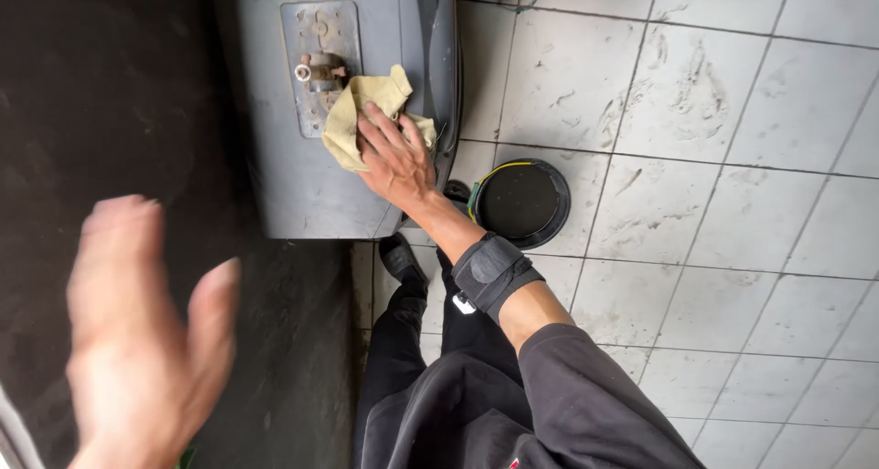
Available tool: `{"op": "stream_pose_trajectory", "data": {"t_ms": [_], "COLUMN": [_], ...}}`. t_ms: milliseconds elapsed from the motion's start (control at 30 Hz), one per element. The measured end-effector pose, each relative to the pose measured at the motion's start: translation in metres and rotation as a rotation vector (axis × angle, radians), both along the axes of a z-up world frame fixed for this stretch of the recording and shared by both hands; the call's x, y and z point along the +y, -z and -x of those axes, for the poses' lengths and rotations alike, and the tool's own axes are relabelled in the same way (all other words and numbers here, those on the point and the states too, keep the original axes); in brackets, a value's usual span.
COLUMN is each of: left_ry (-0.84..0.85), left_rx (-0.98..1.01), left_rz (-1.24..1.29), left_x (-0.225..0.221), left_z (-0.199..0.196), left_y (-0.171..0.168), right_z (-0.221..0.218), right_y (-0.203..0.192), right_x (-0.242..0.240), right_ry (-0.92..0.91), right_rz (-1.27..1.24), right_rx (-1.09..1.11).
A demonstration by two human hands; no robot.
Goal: The person wipes the surfaces of two gray motorcycle fenders with a cloth, rinses the cloth in a bucket of water, and continues wiping both fenders. The person moves between the fenders and the bucket multiple times during the cleaning process.
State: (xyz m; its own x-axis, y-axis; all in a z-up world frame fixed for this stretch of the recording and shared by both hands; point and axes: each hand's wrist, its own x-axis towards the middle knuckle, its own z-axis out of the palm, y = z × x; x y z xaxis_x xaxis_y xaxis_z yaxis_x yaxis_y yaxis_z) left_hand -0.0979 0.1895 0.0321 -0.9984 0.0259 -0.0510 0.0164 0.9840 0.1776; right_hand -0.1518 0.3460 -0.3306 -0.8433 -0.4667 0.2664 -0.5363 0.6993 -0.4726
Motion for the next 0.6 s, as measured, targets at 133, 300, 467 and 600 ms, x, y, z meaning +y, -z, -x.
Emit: {"op": "stream_pose_trajectory", "data": {"t_ms": [133,300,467,600], "left_ry": [-0.102,-0.302,-0.418,-0.475], "left_rx": [-0.24,-0.059,-0.165,-0.185], "left_rz": [-0.182,-0.054,-0.039,-0.095], "left_x": [-0.017,-0.019,-0.005,0.0], "left_z": [0.012,0.025,0.03,0.031], "left_y": [0.148,0.31,0.347,0.335], "right_z": [0.003,0.01,0.048,0.129], "right_y": [-0.007,-0.01,-0.029,-0.047], "right_x": [0.006,0.031,0.059,0.074], "right_ry": [0.005,-0.105,-0.051,0.244], "right_rz": [0.04,0.023,0.391,0.819], "right_rx": [0.006,-0.292,-0.566,-0.678]}}
